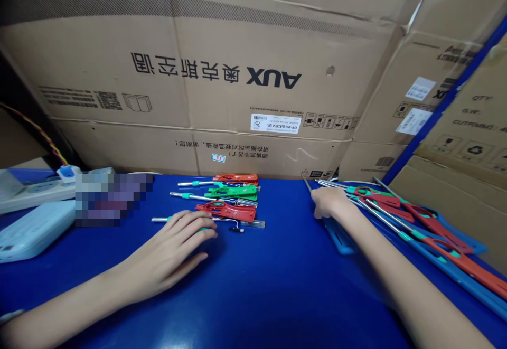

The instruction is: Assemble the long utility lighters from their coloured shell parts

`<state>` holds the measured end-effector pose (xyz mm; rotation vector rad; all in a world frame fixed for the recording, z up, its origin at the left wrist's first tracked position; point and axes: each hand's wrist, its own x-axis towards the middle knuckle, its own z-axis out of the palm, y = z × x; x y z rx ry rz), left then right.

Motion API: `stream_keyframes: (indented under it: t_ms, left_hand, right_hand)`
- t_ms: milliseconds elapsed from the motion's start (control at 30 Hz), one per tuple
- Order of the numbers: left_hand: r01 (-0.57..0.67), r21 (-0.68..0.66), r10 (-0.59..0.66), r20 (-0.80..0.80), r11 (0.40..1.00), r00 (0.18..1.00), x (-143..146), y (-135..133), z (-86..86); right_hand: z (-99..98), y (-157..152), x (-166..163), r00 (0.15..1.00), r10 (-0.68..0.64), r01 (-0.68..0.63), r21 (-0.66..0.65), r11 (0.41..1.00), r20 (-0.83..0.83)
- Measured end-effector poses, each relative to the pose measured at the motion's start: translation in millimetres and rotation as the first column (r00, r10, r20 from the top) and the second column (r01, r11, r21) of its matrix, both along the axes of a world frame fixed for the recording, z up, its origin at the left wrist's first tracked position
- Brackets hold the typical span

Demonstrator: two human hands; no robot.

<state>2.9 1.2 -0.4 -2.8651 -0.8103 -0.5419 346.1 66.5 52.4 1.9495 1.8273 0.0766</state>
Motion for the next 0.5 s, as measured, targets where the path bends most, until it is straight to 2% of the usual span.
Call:
stream_keyframes:
  t_ms: [233,500]
  left_hand:
    - [-0.007,-0.005,0.007,-0.003,1.000,1.000,-0.3,1.1,-1.8]
    - [-0.027,-0.028,0.026,-0.034,0.999,0.999,-0.5,2.7,-2.6]
  right_hand:
    - [-1.8,3.6,3.0,0.997,-0.050,0.039,-0.167,0.985,-0.062]
    - [-8.0,12.0,17.2,0.995,-0.066,0.054,-0.153,0.987,-0.075]
